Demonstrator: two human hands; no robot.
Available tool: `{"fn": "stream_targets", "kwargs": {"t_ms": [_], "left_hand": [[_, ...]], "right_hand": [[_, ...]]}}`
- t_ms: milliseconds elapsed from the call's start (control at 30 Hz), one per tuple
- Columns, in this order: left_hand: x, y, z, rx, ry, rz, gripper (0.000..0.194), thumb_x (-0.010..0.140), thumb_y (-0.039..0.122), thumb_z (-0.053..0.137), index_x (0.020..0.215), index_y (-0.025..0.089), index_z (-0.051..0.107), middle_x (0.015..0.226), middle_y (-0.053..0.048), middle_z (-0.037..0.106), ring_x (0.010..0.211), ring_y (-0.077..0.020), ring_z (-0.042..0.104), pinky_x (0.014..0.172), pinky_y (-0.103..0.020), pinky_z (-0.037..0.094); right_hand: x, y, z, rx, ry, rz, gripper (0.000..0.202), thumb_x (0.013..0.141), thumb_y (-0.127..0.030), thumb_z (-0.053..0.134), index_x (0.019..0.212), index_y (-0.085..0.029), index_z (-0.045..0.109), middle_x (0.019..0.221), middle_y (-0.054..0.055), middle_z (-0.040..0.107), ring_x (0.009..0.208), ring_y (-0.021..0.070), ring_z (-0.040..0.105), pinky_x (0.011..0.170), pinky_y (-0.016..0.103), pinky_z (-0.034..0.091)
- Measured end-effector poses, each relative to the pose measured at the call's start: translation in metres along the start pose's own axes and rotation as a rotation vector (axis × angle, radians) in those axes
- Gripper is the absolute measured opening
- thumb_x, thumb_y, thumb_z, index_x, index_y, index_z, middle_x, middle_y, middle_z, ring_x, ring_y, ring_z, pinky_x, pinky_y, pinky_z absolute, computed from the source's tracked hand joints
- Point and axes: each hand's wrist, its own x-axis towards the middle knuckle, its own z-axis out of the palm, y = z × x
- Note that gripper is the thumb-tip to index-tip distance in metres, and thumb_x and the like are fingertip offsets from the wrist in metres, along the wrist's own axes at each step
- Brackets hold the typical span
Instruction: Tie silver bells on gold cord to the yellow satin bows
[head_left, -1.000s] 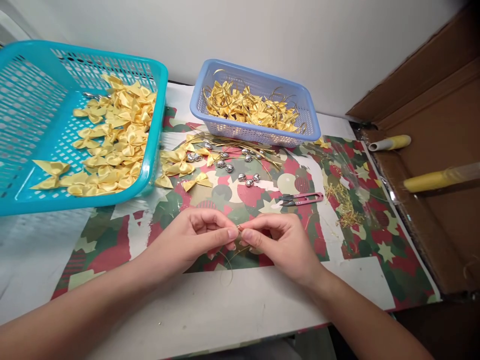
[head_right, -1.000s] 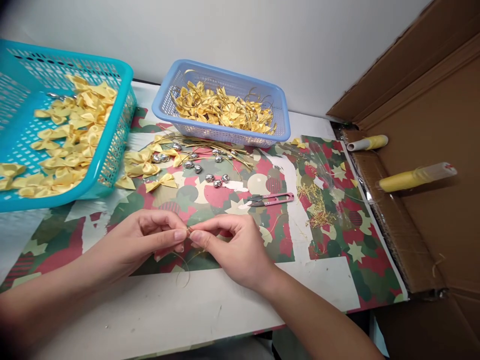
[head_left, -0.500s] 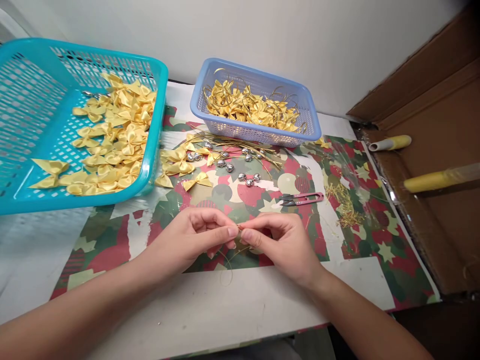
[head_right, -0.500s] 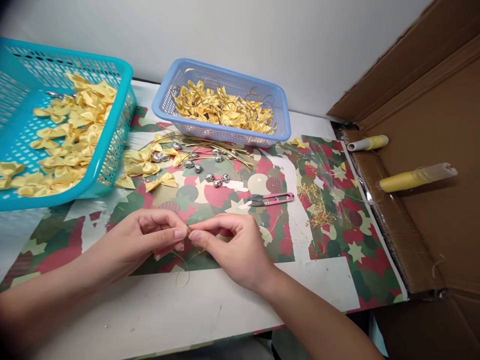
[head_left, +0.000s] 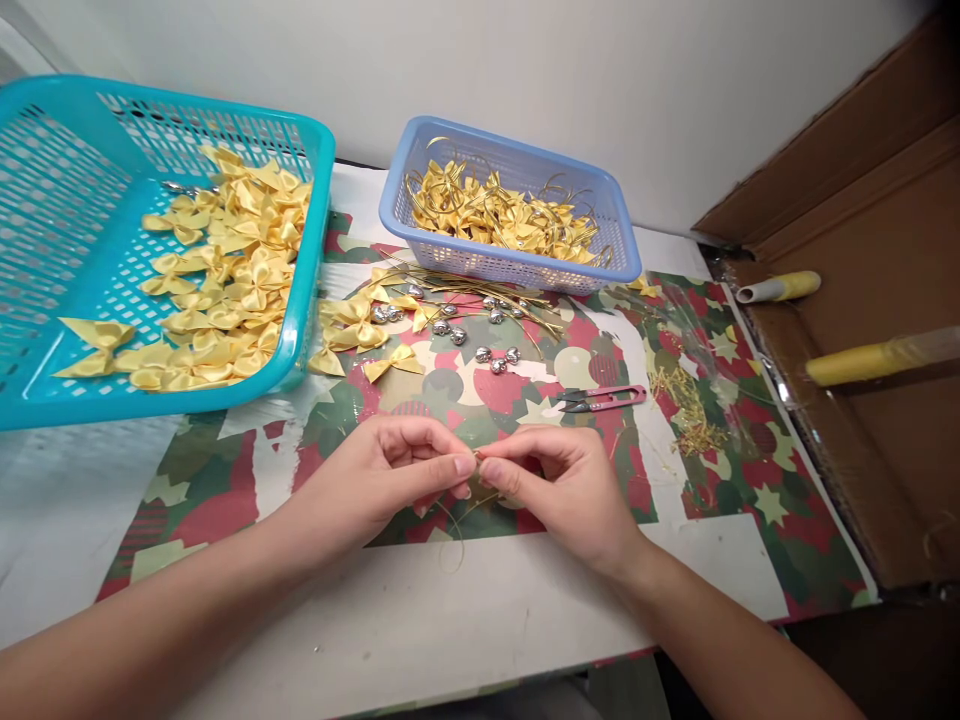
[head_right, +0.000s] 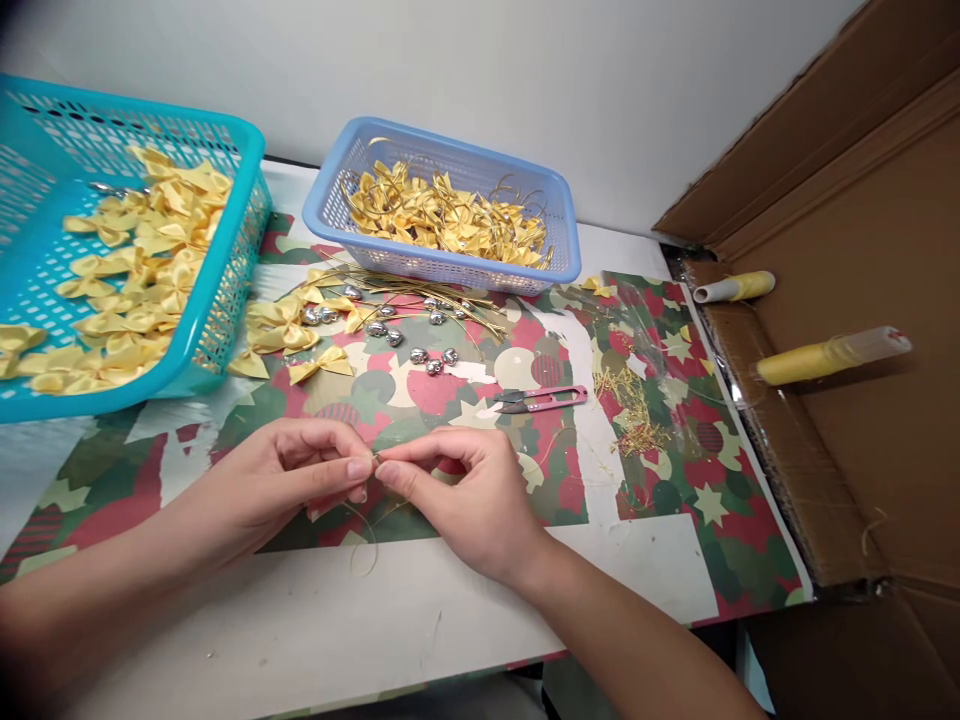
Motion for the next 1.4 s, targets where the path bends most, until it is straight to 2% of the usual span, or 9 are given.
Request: {"fn": "stream_targets", "kwargs": {"t_ms": [667,1033,1400], "left_hand": [[-0.0008,0.0015,0.0011,0.033,0.008,0.002,0.02,0.077,0.034,0.071,0.067,0.017,0.07,0.059,0.001,0.061,0.051,-0.0067,0.045,0.047,-0.017,0.037],[-0.0007,0.0004,0.0001,0.031,0.015,-0.002,0.02,0.077,0.035,0.071,0.068,0.017,0.069,0.06,0.001,0.061,0.052,-0.0062,0.044,0.047,-0.016,0.036],[-0.0003,0.0021,0.0023,0.045,0.035,0.022,0.02,0.076,0.034,0.072,0.066,0.017,0.068,0.059,0.001,0.06,0.051,-0.0064,0.046,0.046,-0.017,0.036]], "right_hand": [[0.0002,0.0001,-0.0009,0.06,-0.05,0.06,0.016,0.073,-0.033,0.075,0.081,-0.019,0.079,0.073,0.006,0.075,0.064,0.0148,0.065,0.057,0.027,0.052],[0.0005,-0.0013,0.0,0.021,-0.013,0.029,0.012,0.073,-0.028,0.074,0.079,-0.019,0.079,0.072,0.005,0.075,0.063,0.0142,0.065,0.056,0.026,0.051],[0.0008,-0.0002,0.0007,-0.02,0.013,0.011,0.014,0.072,-0.031,0.074,0.079,-0.02,0.079,0.069,0.005,0.073,0.06,0.0142,0.061,0.052,0.026,0.048]]}}
